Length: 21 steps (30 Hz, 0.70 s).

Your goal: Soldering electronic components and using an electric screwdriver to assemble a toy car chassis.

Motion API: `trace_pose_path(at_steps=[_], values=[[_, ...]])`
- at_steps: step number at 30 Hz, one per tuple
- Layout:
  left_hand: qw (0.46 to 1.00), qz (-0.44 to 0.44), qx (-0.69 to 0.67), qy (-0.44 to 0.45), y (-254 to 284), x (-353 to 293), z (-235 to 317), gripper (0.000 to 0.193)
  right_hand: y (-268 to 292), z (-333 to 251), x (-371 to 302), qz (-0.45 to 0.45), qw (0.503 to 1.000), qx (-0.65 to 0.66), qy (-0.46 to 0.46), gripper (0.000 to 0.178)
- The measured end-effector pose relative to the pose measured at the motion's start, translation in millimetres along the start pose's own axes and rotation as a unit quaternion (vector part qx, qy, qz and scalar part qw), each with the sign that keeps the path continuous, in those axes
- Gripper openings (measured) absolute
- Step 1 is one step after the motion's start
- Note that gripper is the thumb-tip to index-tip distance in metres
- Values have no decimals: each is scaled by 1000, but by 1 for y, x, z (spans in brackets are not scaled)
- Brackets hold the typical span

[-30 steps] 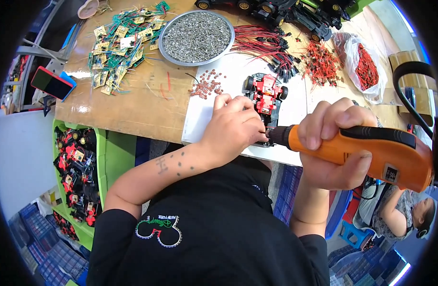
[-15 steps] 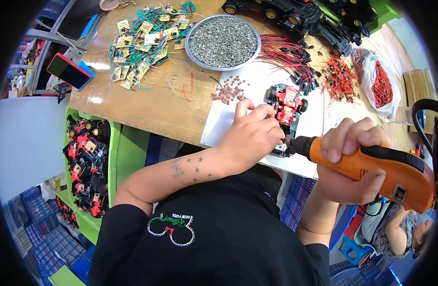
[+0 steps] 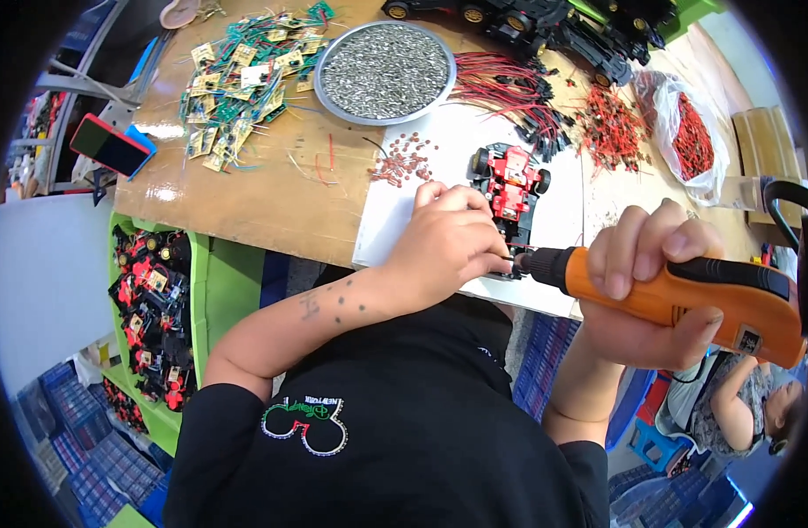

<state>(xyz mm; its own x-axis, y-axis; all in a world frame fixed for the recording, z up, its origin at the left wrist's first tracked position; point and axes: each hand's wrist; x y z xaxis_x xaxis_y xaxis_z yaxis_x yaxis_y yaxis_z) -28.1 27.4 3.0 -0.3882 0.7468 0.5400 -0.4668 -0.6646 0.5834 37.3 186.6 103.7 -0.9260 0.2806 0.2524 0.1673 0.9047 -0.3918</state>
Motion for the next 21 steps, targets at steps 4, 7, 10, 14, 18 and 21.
trace_pose_path(at_steps=[4,7,10,14,18,21], values=[[1000,3,-14,22,-1,-1,3,26,7,1,-1,-20,1000,-4,-4,62],[999,7,47,17,0,0,7,42,7,3,-4,-10,999,-39,-13,63],[998,-33,42,45,-3,-5,2,48,3,7,-8,28,996,-85,-14,63],[998,-24,-16,53,-6,-4,1,49,-2,7,-10,82,988,-119,-55,61],[998,-28,-30,57,-5,-5,0,49,-4,11,-10,82,988,-122,-54,61],[999,-18,-10,50,-6,-5,0,51,-4,12,-9,86,986,-129,-58,60]])
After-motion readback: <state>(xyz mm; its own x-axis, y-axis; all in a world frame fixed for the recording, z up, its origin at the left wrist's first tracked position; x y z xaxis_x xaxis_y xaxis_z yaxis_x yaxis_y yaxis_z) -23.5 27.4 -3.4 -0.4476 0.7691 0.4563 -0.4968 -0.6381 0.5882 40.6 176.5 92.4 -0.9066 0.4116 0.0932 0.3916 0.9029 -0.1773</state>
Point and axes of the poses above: each hand's wrist, its own x-axis towards the middle knuckle, its own y-axis out of the back of the hand, z = x × y, and after that the axes turned 15 degrees about -y, right-handed
